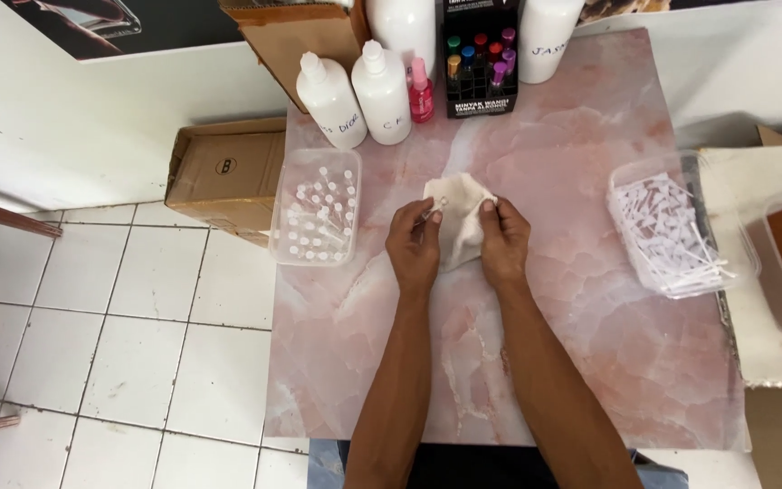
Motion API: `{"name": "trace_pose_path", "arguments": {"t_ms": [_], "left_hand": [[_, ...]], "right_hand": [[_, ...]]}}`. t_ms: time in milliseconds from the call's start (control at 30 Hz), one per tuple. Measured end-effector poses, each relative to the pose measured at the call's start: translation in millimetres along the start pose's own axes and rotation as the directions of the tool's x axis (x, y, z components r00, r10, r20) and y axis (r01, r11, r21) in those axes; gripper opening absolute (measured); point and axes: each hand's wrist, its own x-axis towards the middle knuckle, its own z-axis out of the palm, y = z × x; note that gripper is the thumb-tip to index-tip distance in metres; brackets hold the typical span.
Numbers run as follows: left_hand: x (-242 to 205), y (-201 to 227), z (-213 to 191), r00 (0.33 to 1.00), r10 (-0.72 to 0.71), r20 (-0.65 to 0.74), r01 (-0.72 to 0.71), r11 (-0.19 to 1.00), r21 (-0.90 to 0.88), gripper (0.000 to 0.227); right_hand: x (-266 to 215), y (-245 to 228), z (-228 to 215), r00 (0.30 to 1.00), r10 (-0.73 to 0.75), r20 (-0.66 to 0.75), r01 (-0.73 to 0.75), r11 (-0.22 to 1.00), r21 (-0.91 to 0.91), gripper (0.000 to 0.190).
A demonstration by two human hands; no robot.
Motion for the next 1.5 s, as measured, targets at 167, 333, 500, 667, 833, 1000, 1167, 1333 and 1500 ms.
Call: {"name": "trace_pose_path", "arguments": {"t_ms": [167,333,500,667,833,1000,1167,1333,1500], "left_hand": [[2.7,-2.5,-1.0,0.998,-0.015,0.064,0.018,0.999,-0.045,0.024],[5.1,-6.0,0.9,0.986,-0.021,0.163,0.031,0.998,-0.060,0.025],[-0.6,-14.8,7.2,0.968,-0.157,0.194,0.191,0.966,-0.174,0.039],[5.0,-4.4,4.8,0.946,-0.294,0.137,0.323,0.888,-0.326,0.038],[10.6,-12.1,11.7,0.945,-0.307,0.112,0.326,0.859,-0.395,0.036],[9.4,-19.5,17.0,0.975,-0.149,0.164,0.184,0.957,-0.226,0.030],[9.0,-18.5,14.8,0.949,-0.264,0.172,0.305,0.909,-0.284,0.034],[15.1,-8.1,10.0,0.956,-0.222,0.192,0.269,0.925,-0.270,0.024],[10.3,-10.7,11.8,0.946,-0.273,0.176,0.317,0.895,-0.314,0.034]], "right_hand": [[4.6,9.0,-7.4,0.999,0.041,0.036,-0.042,0.999,0.015,0.023],[-22.2,-79.6,26.4,0.980,0.175,0.097,-0.194,0.950,0.244,0.057],[-14.2,-66.7,21.3,0.997,0.044,0.058,-0.048,0.997,0.062,0.015],[-18.7,-72.6,25.7,0.991,-0.011,0.131,0.006,0.999,0.038,0.012],[-18.4,-73.1,33.9,0.990,-0.087,0.112,0.088,0.996,-0.007,0.009],[-7.8,-69.6,32.1,0.979,-0.184,0.094,0.188,0.981,-0.039,0.011],[-5.5,-76.1,28.9,0.978,-0.127,0.168,0.132,0.991,-0.015,0.012],[-2.3,-70.9,25.5,0.977,-0.106,0.183,0.107,0.994,0.005,0.016],[-5.9,-63.0,21.5,0.984,-0.038,0.176,0.028,0.998,0.060,0.020]]}}
